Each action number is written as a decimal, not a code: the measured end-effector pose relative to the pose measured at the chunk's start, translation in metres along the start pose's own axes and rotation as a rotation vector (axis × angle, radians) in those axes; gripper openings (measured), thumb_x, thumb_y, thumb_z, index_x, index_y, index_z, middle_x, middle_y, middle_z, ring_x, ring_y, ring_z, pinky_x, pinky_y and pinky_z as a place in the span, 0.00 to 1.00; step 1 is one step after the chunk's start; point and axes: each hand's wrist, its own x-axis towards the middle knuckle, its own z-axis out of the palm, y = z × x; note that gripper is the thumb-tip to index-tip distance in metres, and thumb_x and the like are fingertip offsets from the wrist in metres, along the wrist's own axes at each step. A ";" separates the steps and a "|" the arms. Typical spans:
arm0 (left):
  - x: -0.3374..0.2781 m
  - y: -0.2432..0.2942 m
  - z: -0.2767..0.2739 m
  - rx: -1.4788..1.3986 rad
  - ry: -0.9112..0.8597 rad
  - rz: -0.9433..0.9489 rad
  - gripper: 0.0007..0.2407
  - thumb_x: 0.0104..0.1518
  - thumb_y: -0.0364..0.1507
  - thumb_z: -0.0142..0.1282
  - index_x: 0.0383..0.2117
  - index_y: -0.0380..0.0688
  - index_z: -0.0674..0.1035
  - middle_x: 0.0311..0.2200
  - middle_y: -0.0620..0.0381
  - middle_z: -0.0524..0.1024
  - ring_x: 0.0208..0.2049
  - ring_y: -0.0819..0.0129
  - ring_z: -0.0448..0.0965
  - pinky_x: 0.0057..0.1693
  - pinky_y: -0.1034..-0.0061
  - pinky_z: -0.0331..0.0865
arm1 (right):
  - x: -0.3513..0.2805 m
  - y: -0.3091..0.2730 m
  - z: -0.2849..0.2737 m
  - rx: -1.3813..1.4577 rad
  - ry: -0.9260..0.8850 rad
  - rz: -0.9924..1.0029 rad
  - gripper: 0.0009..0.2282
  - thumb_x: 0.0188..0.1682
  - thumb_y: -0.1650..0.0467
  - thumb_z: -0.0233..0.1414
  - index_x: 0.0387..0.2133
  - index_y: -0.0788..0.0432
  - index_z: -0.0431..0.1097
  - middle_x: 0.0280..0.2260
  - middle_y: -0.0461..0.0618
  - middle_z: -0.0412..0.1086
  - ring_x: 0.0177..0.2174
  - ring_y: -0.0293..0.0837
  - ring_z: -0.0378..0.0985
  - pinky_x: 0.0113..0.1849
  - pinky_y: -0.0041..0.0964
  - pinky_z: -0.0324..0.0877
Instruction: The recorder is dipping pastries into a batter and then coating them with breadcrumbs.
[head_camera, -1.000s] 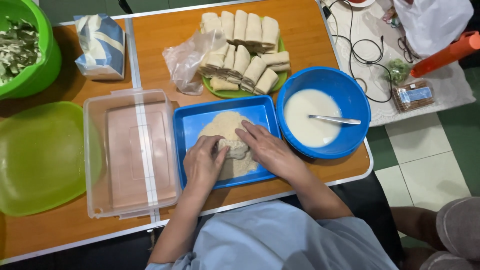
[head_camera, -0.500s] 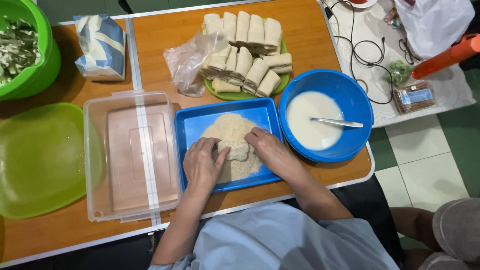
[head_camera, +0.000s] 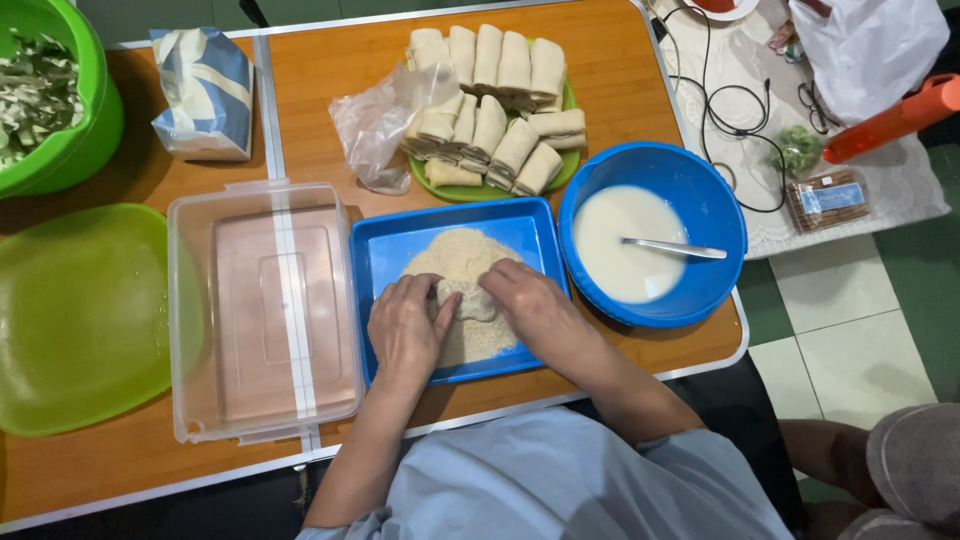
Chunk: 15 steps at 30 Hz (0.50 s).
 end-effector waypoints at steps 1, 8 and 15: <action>0.000 0.000 -0.001 0.000 0.000 0.000 0.12 0.49 0.34 0.69 0.35 0.42 0.83 0.31 0.52 0.81 0.37 0.54 0.79 0.44 0.61 0.71 | 0.001 -0.002 0.002 0.000 0.000 0.000 0.10 0.42 0.81 0.52 0.37 0.66 0.71 0.37 0.61 0.71 0.40 0.62 0.76 0.41 0.51 0.72; -0.004 -0.003 -0.007 -0.055 -0.011 -0.010 0.11 0.55 0.28 0.64 0.42 0.41 0.83 0.35 0.50 0.82 0.38 0.55 0.81 0.47 0.62 0.72 | -0.010 -0.005 0.012 -0.102 -0.012 -0.173 0.18 0.45 0.77 0.51 0.50 0.66 0.69 0.52 0.63 0.70 0.52 0.61 0.73 0.54 0.50 0.69; -0.013 0.001 -0.014 -0.056 -0.015 0.097 0.17 0.47 0.23 0.67 0.46 0.37 0.81 0.48 0.46 0.78 0.48 0.49 0.78 0.54 0.62 0.72 | -0.027 0.012 0.028 -0.183 -0.091 -0.285 0.22 0.47 0.75 0.49 0.57 0.68 0.65 0.61 0.65 0.63 0.61 0.62 0.65 0.62 0.54 0.60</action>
